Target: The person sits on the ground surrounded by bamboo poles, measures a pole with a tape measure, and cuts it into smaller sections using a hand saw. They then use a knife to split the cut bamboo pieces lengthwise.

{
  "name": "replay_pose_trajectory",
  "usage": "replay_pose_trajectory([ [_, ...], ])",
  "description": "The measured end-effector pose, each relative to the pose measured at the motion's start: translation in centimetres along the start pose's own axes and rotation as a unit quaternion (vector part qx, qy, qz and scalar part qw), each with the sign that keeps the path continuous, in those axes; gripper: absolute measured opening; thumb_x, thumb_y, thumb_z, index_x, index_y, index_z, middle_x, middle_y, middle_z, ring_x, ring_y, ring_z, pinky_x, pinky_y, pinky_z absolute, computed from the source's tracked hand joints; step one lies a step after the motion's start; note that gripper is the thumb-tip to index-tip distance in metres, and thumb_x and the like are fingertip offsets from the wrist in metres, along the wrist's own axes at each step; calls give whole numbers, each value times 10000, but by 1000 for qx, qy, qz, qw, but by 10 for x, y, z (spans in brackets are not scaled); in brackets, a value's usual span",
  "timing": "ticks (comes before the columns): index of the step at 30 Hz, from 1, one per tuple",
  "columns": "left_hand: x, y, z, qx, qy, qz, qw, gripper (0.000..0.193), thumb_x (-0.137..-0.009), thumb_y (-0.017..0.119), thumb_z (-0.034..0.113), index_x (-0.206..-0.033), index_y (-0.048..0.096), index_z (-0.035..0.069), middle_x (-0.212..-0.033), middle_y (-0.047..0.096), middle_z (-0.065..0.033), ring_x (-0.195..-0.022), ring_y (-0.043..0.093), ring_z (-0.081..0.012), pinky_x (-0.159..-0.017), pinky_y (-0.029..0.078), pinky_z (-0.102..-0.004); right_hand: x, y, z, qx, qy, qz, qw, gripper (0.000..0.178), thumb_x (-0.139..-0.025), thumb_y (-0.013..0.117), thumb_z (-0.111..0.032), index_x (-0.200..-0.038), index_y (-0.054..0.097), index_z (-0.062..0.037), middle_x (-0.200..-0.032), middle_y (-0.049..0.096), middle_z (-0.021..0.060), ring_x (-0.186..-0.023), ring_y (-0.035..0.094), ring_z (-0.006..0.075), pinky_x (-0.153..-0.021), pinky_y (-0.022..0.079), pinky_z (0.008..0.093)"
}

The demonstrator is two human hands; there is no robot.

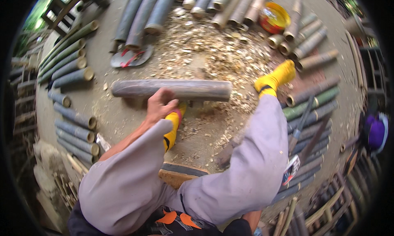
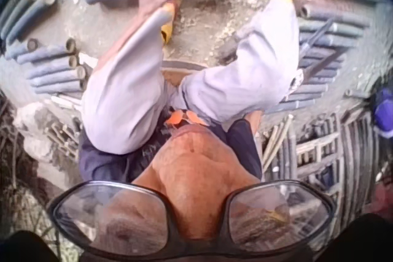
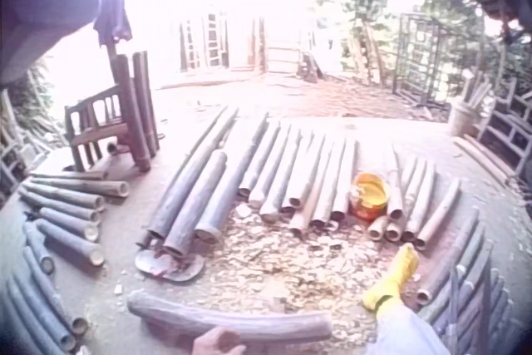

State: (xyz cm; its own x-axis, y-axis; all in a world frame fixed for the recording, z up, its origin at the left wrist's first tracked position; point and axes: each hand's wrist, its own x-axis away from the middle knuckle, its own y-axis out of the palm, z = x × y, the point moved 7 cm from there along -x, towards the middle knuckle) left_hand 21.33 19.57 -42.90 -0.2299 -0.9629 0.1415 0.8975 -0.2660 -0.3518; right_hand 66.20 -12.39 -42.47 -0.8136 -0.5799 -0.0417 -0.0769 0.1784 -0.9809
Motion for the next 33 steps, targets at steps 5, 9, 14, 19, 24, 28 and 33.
replay_pose_trajectory([
  [5,-35,13,19,-414,176,-169,877,885,-537,863,366,-1296,480,120,-1238,545,-105,-1224,489,-291,-1036,355,-472,5,-57,-4,-39,-18,-7,999,380,-854,567,-155,-1184,526,30,-886,553,119,-779,512,225,-796,448,355],
  [9,-63,33,2,-432,156,-250,852,839,-540,852,342,-1257,495,91,-1196,588,-110,-1176,539,-285,-1006,393,-436,-11,-177,-33,-170,21,72,983,351,-868,549,-145,-1167,523,37,-801,555,92,-692,508,194,-742,468,336],
  [14,-60,23,-15,-412,178,-206,869,800,-548,849,279,-1241,498,87,-1193,597,-112,-1157,556,-278,-981,416,-460,-59,-244,-175,-326,-76,89,938,344,-880,556,-98,-1196,451,-9,-766,520,23,-617,490,108,-557,437,242],
  [19,-60,16,-8,-458,157,-193,853,869,-517,869,334,-1258,484,91,-1144,616,-103,-1119,578,-257,-941,438,-422,-1,-76,-306,-210,-196,-237,928,373,-886,544,-190,-1177,487,36,-1029,606,265,-883,621,386,-813,473,473],
  [24,-61,46,5,-438,203,-199,853,864,-503,855,349,-1244,495,87,-1133,615,-105,-1094,587,-260,-938,443,-403,30,-5,-305,-226,-120,-325,910,263,-888,507,-130,-1048,390,42,-643,562,300,-617,603,467,-544,435,522],
  [28,-59,19,-7,-467,161,-191,848,860,-502,827,324,-1263,501,91,-1169,604,-103,-1114,575,-271,-951,442,-413,41,35,-320,-251,-139,-331,899,258,-885,506,-129,-1016,372,49,-636,530,339,-671,574,536,-587,415,559],
  [33,-61,31,0,-463,155,-215,846,853,-505,822,326,-1264,506,96,-1178,603,-104,-1123,571,-276,-948,441,-425,58,8,-300,-228,-110,-356,899,279,-875,528,-144,-1020,388,48,-676,536,339,-690,571,536,-609,425,555],
])
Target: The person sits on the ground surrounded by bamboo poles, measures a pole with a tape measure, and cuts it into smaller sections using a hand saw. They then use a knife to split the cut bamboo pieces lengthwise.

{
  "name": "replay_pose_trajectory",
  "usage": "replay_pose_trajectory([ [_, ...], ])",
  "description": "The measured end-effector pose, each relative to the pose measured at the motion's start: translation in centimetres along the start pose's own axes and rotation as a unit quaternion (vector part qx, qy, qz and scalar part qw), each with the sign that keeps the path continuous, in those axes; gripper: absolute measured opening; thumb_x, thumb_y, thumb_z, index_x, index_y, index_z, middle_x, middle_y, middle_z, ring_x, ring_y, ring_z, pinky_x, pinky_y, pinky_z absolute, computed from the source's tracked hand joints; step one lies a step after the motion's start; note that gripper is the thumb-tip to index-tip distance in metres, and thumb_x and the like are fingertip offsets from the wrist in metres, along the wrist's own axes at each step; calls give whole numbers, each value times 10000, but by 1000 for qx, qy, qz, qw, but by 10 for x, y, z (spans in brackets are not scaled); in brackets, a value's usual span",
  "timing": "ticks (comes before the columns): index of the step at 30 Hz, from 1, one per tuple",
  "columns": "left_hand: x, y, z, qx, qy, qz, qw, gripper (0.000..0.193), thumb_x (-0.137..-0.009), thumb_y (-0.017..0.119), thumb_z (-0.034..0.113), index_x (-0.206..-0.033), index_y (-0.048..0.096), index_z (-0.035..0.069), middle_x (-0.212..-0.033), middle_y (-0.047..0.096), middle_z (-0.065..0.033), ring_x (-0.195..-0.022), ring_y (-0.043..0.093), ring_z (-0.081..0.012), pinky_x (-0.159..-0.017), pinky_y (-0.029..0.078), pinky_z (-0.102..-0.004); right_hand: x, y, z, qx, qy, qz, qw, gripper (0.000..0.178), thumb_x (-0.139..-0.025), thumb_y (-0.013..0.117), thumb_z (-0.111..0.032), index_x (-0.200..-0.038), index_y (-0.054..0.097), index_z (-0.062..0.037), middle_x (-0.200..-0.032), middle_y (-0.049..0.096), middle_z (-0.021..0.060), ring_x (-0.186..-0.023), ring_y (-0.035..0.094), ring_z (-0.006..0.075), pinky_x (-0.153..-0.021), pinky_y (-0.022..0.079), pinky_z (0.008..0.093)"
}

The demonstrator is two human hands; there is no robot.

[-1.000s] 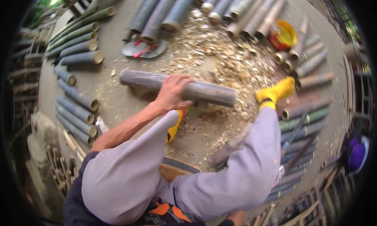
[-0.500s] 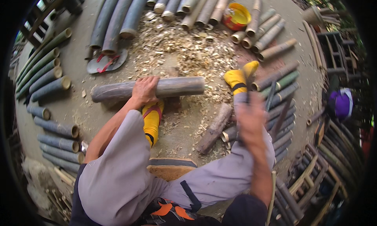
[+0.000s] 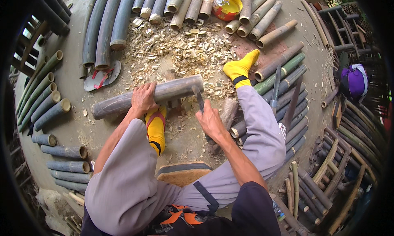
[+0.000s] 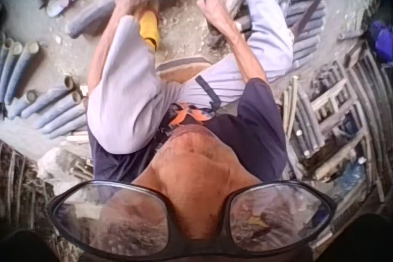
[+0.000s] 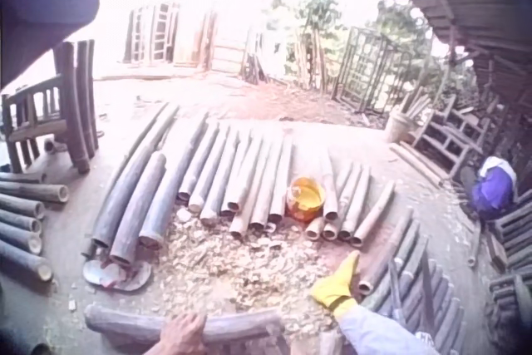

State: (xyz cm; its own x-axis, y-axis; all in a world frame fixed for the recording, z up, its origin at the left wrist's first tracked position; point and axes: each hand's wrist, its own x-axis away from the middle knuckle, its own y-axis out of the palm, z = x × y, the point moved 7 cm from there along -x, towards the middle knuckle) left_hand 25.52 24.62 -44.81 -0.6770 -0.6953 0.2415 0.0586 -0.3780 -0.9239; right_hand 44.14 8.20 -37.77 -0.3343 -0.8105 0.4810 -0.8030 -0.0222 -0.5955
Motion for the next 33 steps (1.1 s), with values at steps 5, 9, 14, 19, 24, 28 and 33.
replay_pose_trajectory([
  [5,-10,5,10,-5,23,16,1000,827,-517,816,324,-1253,515,94,-1160,609,-109,-1116,574,-286,-939,441,-437,55,-16,41,38,-39,69,996,264,-872,554,-158,-1000,468,56,-701,580,302,-657,606,474,-613,472,514],
  [9,2,-3,-11,2,-3,53,999,843,-478,848,272,-1236,526,94,-1127,614,-114,-1087,580,-299,-928,443,-434,91,-95,17,-162,2,177,971,312,-914,594,-243,-1069,569,26,-644,601,59,-531,582,125,-515,469,299],
  [14,-2,-2,1,13,-1,40,999,853,-491,848,254,-1259,513,92,-1131,611,-119,-1095,572,-314,-939,441,-419,190,-251,-18,-153,-104,455,871,522,-939,441,-306,-1337,480,29,-829,589,34,-682,533,86,-623,440,230],
  [19,4,1,9,-17,23,80,996,841,-523,828,278,-1281,503,115,-1186,586,-112,-1133,552,-291,-936,436,-407,205,-265,76,156,0,532,832,436,-946,554,-200,-1295,485,52,-1143,606,259,-1027,618,367,-895,477,436],
  [24,23,6,16,92,79,229,966,723,-608,802,204,-1261,511,98,-1117,584,-118,-1062,577,-292,-907,458,-388,176,-151,203,139,60,386,910,520,-773,737,-80,-1239,523,9,-1093,592,248,-1007,574,402,-873,465,460],
  [28,65,29,-25,41,115,266,956,633,-706,757,243,-1265,503,86,-1084,595,-123,-1075,573,-288,-935,442,-404,121,-107,250,155,80,338,925,507,-796,709,-96,-1255,521,10,-1102,594,224,-1021,557,404,-903,439,442],
  [33,115,101,-19,-470,311,82,822,713,-814,704,431,-1357,415,72,-1195,577,-141,-1211,504,-301,-1072,350,-478,124,-104,283,195,25,320,927,533,-805,705,-129,-1283,503,-10,-1084,581,241,-1044,523,406,-910,410,456],
])
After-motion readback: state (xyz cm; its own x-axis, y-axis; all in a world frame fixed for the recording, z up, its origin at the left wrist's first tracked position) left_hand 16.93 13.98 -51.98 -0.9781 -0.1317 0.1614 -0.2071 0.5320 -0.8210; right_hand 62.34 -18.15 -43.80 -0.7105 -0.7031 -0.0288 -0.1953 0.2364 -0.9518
